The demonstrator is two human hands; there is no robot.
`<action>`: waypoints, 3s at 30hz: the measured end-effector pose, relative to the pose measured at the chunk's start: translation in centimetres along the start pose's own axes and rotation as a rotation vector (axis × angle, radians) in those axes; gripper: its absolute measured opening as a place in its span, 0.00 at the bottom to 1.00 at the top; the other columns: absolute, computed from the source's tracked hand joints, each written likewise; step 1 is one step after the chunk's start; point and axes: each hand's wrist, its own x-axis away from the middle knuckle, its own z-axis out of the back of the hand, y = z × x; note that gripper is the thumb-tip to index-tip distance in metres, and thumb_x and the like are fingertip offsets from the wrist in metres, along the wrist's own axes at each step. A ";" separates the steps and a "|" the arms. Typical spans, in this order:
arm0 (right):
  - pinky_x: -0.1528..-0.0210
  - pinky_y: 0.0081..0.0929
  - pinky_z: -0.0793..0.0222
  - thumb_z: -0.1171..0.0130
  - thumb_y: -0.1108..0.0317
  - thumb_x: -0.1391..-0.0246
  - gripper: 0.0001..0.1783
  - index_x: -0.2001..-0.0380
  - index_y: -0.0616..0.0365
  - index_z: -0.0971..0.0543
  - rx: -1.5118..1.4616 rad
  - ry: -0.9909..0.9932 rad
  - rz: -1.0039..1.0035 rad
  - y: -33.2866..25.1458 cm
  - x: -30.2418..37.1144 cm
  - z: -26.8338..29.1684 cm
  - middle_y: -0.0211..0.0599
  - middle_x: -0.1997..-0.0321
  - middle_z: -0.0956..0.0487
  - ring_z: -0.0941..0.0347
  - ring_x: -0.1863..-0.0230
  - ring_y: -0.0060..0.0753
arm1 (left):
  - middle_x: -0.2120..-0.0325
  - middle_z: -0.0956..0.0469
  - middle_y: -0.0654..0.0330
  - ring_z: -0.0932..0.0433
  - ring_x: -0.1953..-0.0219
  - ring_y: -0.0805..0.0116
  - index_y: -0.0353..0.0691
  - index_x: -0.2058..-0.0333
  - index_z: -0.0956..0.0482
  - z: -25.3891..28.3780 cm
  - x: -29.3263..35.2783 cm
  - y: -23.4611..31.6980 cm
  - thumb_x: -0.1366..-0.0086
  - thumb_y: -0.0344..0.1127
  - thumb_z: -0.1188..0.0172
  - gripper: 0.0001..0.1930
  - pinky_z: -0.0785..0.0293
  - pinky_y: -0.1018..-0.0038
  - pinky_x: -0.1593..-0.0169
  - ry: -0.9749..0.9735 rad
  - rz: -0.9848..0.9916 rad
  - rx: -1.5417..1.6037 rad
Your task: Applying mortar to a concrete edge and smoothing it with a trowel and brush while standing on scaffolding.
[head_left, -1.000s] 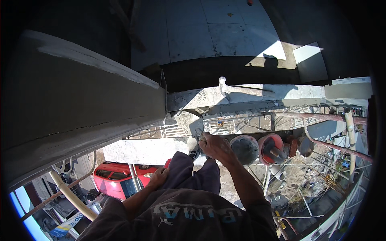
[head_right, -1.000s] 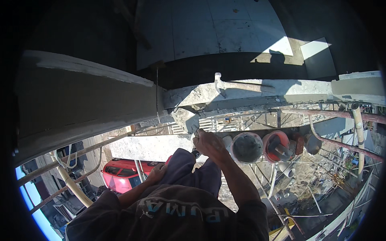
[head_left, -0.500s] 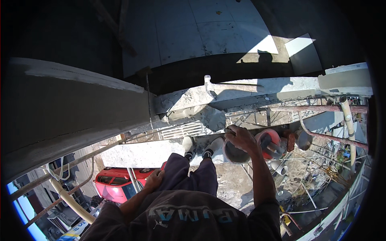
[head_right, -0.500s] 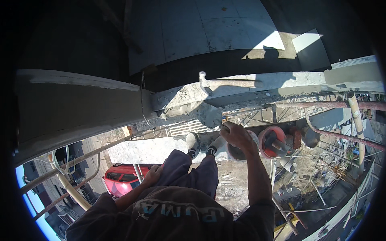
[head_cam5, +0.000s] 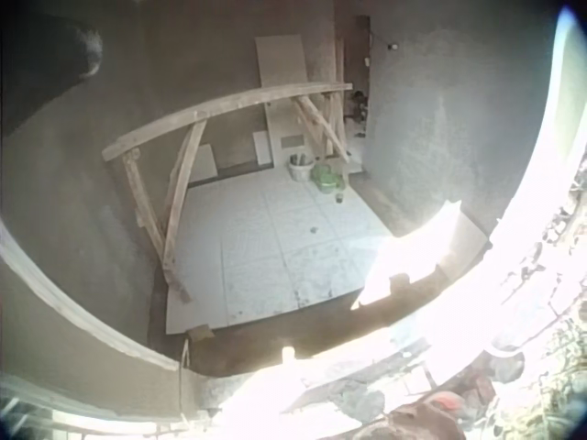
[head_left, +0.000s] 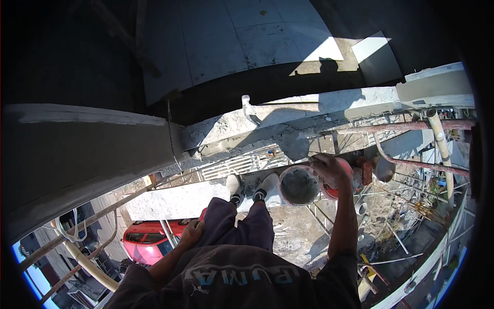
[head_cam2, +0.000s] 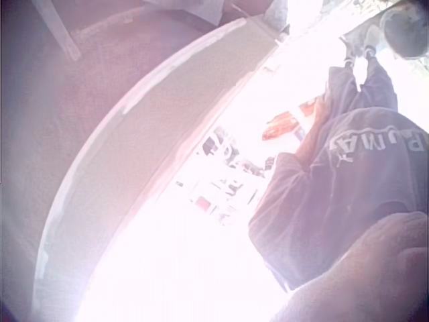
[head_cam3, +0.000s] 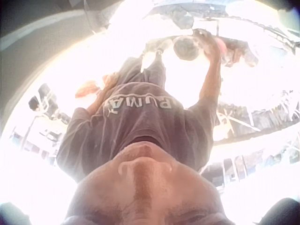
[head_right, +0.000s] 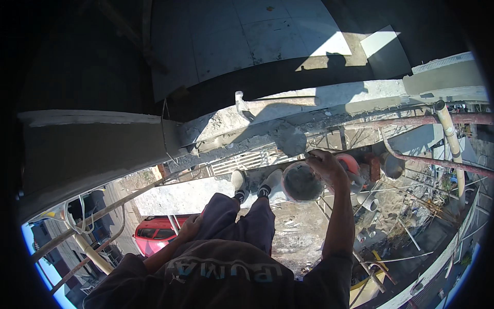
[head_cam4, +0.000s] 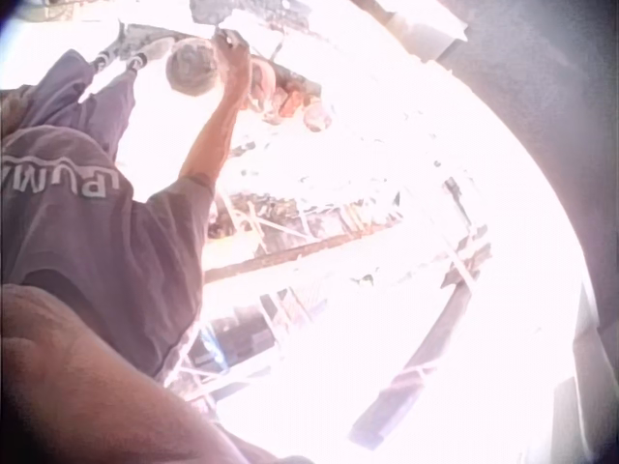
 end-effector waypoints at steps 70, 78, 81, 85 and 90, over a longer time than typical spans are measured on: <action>0.45 0.48 0.28 0.48 0.57 0.42 0.26 0.42 0.56 0.31 0.000 0.247 -0.865 35.7 -4.5 -15.8 0.55 0.47 0.21 0.24 0.45 0.55 | 0.37 0.35 0.47 0.38 0.33 0.49 0.46 0.41 0.27 0.9 -10.6 43.7 0.37 0.63 0.42 0.33 0.42 0.53 0.32 0.728 -1.125 -0.546; 0.42 0.46 0.28 0.48 0.59 0.41 0.19 0.51 0.57 0.20 -0.052 0.215 -0.906 38.0 -12.3 -18.4 0.52 0.44 0.22 0.26 0.41 0.52 | 0.35 0.37 0.47 0.40 0.32 0.49 0.45 0.34 0.36 -3.9 -14.0 50.3 0.36 0.71 0.53 0.42 0.44 0.55 0.31 0.455 -1.092 -0.697; 0.48 0.47 0.25 0.48 0.61 0.44 0.21 0.53 0.63 0.20 -0.044 0.153 -0.771 42.2 -11.8 -20.0 0.56 0.53 0.19 0.24 0.46 0.60 | 0.35 0.38 0.46 0.39 0.32 0.50 0.44 0.33 0.37 -4.7 -14.8 51.2 0.37 0.72 0.54 0.44 0.43 0.57 0.32 0.378 -1.099 -0.615; 0.69 0.37 0.24 0.41 0.59 0.47 0.22 0.52 0.62 0.21 -0.318 0.154 -0.607 42.7 -10.8 -19.8 0.46 0.69 0.18 0.20 0.70 0.43 | 0.35 0.38 0.45 0.38 0.33 0.51 0.43 0.33 0.38 -4.1 -15.1 51.3 0.37 0.72 0.54 0.44 0.43 0.58 0.32 0.356 -1.044 -0.639; 0.78 0.26 0.32 0.36 0.61 0.50 0.24 0.51 0.60 0.22 -0.721 0.211 -0.461 41.1 -3.7 -17.2 0.32 0.75 0.23 0.29 0.80 0.22 | 0.41 0.31 0.45 0.32 0.39 0.54 0.42 0.34 0.36 -4.4 -14.2 51.4 0.33 0.67 0.53 0.40 0.39 0.62 0.36 0.292 -0.989 -0.586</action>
